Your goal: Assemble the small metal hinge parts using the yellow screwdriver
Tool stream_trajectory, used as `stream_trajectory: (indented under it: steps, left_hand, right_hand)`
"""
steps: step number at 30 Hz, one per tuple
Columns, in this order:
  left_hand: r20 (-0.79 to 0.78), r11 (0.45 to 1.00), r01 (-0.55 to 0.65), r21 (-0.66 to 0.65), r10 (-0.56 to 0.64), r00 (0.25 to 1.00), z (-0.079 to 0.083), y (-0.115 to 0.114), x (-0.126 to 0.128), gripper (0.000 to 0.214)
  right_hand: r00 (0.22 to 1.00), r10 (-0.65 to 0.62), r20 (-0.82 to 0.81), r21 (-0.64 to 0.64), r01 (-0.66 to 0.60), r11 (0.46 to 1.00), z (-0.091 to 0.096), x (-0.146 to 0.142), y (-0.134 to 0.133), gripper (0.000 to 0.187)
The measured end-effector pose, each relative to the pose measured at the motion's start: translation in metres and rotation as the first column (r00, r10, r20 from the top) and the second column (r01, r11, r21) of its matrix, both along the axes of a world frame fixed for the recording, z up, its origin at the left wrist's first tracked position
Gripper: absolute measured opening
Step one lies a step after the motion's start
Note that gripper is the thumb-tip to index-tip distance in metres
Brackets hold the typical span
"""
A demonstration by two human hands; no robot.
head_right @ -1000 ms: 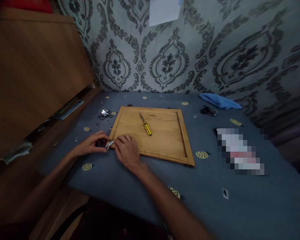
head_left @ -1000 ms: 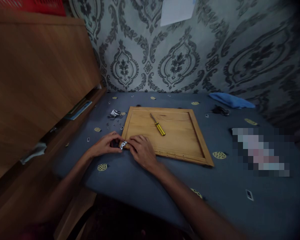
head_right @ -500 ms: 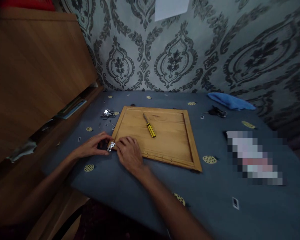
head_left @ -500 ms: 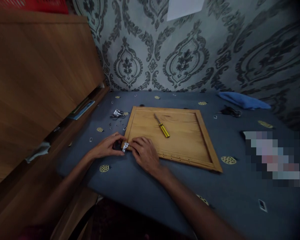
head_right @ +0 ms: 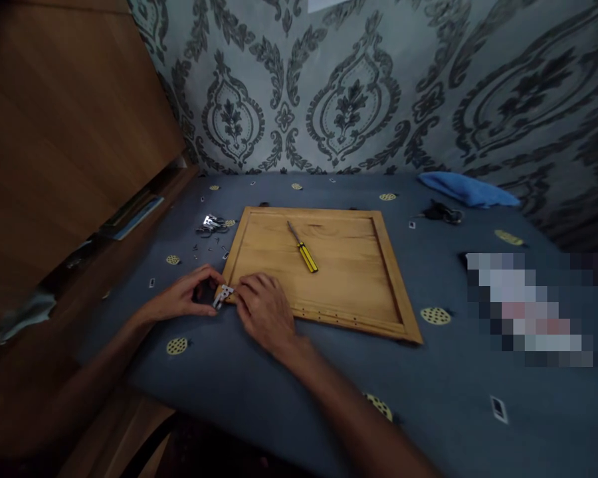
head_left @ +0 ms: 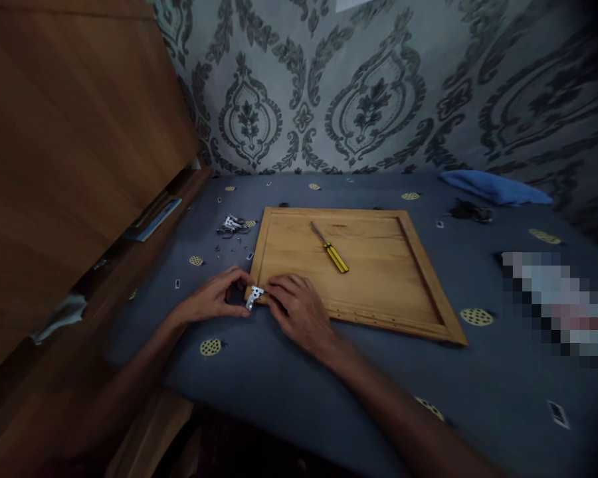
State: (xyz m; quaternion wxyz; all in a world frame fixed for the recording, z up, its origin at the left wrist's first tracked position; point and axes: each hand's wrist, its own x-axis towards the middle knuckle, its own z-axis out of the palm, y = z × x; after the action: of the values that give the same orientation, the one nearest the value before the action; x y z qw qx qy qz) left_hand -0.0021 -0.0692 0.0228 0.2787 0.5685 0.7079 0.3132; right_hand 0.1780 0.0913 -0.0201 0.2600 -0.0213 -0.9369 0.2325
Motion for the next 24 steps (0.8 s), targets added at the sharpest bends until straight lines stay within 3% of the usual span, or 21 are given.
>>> stream_trajectory:
  steps: [24]
  left_hand:
    - [-0.072, 0.999, 0.035, 0.038, -0.032, 0.997, -0.0002, -0.0014, 0.0014, 0.052]
  right_hand:
    - [0.998, 0.011, -0.06, 0.021, -0.01, 1.0, 0.0, -0.0001, 0.0009, 0.023]
